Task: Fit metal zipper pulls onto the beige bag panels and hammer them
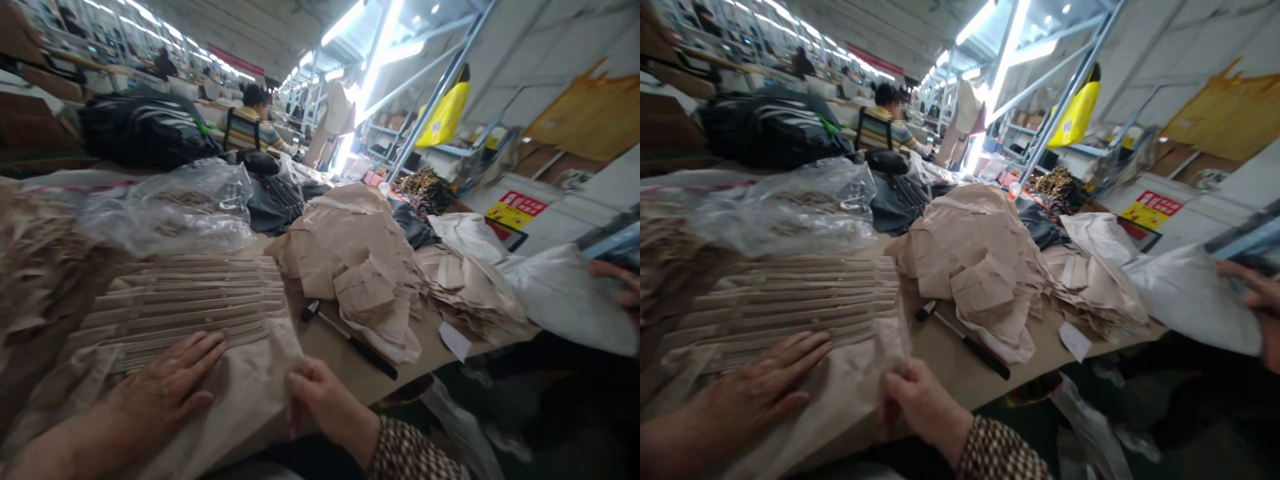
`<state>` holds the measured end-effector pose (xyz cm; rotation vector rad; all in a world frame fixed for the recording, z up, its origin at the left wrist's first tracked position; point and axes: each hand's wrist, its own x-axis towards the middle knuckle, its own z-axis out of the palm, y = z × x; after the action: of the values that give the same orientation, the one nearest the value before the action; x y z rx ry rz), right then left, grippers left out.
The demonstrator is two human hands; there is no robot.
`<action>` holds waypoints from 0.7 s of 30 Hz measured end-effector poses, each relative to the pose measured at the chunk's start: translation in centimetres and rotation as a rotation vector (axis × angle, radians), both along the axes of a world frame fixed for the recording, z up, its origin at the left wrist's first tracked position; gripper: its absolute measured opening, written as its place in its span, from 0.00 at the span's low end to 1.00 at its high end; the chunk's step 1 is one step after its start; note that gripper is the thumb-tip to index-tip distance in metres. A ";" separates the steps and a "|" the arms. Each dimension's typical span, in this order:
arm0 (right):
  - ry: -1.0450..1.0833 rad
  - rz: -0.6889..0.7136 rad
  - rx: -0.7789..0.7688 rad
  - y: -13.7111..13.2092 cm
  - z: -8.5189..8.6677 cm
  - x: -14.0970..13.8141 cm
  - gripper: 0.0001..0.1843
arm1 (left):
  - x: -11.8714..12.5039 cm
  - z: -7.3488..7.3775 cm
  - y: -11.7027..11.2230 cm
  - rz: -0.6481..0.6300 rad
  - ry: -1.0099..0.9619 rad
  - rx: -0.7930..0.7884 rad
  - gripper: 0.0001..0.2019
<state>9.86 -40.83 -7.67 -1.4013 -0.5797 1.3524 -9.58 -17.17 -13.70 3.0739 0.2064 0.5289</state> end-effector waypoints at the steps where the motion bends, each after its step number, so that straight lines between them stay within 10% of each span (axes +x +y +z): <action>1: -0.208 0.143 -0.077 -0.9 -0.6 0.4 0.12 | 0.0 0.2 -0.2 -0.023 0.017 0.043 0.27; 4: -0.842 0.342 -0.212 -3.4 -1.2 3.5 0.09 | -0.4 0.0 -0.4 -0.062 0.040 0.111 0.33; 10: -1.321 -0.027 -0.333 -7.0 2.7 16.0 0.14 | -0.9 -0.4 -0.5 -0.042 0.102 0.018 0.38; 12: -1.477 0.050 -0.355 -7.8 3.1 18.3 0.11 | -0.9 -0.1 -0.6 -0.042 0.125 0.013 0.38; 16: -1.782 0.324 -0.427 -7.5 1.2 17.8 0.10 | -0.9 0.3 -0.8 -0.050 0.138 0.024 0.38; 21: -1.801 0.307 -0.487 -5.9 -0.6 17.5 0.12 | -0.7 0.8 -1.0 -0.030 0.182 -0.009 0.38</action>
<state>27.31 -46.77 -8.28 -2.8344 -1.6769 -0.0054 -10.32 -18.21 -12.85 3.1100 0.1637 0.2454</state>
